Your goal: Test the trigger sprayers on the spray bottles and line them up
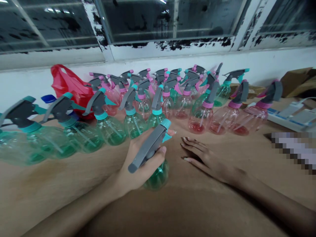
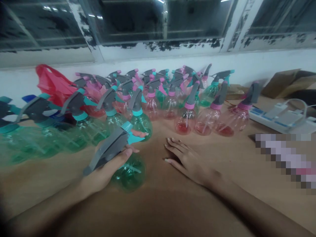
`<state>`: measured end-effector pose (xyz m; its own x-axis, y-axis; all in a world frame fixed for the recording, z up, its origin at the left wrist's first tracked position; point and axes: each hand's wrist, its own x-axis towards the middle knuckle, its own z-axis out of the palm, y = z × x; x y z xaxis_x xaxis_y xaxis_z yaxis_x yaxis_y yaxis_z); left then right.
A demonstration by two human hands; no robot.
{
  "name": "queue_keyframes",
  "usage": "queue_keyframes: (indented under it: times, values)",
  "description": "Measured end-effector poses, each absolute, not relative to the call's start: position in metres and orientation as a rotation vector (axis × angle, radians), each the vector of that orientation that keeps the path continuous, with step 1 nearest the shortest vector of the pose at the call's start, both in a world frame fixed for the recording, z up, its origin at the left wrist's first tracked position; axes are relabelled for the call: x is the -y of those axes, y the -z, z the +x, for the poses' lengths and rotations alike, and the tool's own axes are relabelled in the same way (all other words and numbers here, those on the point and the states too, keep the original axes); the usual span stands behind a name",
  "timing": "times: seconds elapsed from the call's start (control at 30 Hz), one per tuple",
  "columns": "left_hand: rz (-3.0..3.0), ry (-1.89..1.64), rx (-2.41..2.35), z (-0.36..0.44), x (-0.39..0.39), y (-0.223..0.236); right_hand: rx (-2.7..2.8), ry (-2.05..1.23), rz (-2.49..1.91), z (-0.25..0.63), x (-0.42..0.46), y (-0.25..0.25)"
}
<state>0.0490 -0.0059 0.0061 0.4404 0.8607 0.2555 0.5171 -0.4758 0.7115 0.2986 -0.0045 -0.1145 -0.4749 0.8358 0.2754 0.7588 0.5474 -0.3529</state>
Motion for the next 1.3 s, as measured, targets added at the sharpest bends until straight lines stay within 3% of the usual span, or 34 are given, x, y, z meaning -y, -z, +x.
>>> queue_keyframes:
  times: [1.3]
  values:
    - [2.199,-0.814,-1.025,0.0426,0.0023,-0.01,2.433,-0.227,-1.334,0.298,0.0054,0.1142]
